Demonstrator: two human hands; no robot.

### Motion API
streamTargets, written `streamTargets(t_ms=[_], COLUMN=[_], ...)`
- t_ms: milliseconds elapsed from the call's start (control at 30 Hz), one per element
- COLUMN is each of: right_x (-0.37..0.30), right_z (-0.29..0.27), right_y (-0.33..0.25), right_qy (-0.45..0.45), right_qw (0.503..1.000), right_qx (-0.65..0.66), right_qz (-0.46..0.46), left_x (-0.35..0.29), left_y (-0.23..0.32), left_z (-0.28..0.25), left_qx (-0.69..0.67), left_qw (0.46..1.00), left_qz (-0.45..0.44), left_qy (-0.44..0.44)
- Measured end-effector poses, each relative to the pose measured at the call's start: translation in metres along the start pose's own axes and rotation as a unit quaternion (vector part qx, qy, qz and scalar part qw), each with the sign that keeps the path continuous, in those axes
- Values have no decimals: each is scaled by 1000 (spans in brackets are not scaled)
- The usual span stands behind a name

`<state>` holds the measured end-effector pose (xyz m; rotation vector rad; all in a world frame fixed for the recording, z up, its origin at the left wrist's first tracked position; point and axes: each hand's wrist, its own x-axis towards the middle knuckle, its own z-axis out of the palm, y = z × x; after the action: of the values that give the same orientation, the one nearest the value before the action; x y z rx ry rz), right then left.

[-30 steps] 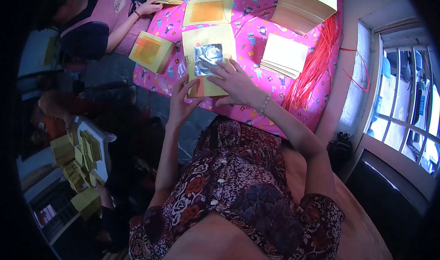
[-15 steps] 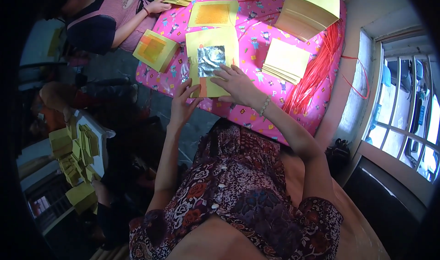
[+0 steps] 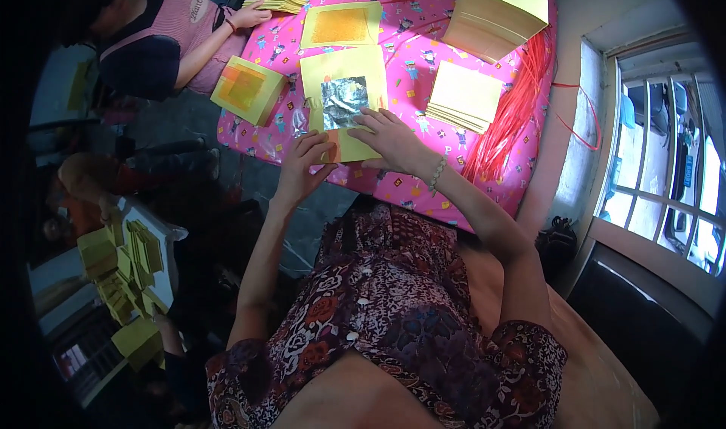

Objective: Stacking and tying bundles of yellow ceremonial paper with foil inserts.

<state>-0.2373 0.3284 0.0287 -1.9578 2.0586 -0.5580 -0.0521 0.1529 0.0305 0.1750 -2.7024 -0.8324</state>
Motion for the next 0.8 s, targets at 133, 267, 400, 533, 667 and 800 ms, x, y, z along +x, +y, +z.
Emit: streamTargets(t_ms=[133,267,400,533,667,800], right_x=[1,-1,2,4,5,10], right_z=[-5,-4,-6,-17,-20,-26], right_y=[3,6,10,12,14,20], right_qy=[-15,-23,-24,-52,-63,-71], right_qw=[1000,999,999,992,985,979], right_qx=[18,22,38,111,158,186], right_qz=[15,13,8,9,40,42], left_x=[14,23,34,34,36,39], left_y=[-3,-7,-10,-18,-20,-22], left_z=[-8,-11,-17,-15,-12,-10], left_qx=[-25,-37,-57,-117,-121,-119], left_qw=[998,995,992,988,988,986], left_qz=[29,35,25,-10,-16,-43], left_qy=[-50,-86,-113,-102,-94,-112])
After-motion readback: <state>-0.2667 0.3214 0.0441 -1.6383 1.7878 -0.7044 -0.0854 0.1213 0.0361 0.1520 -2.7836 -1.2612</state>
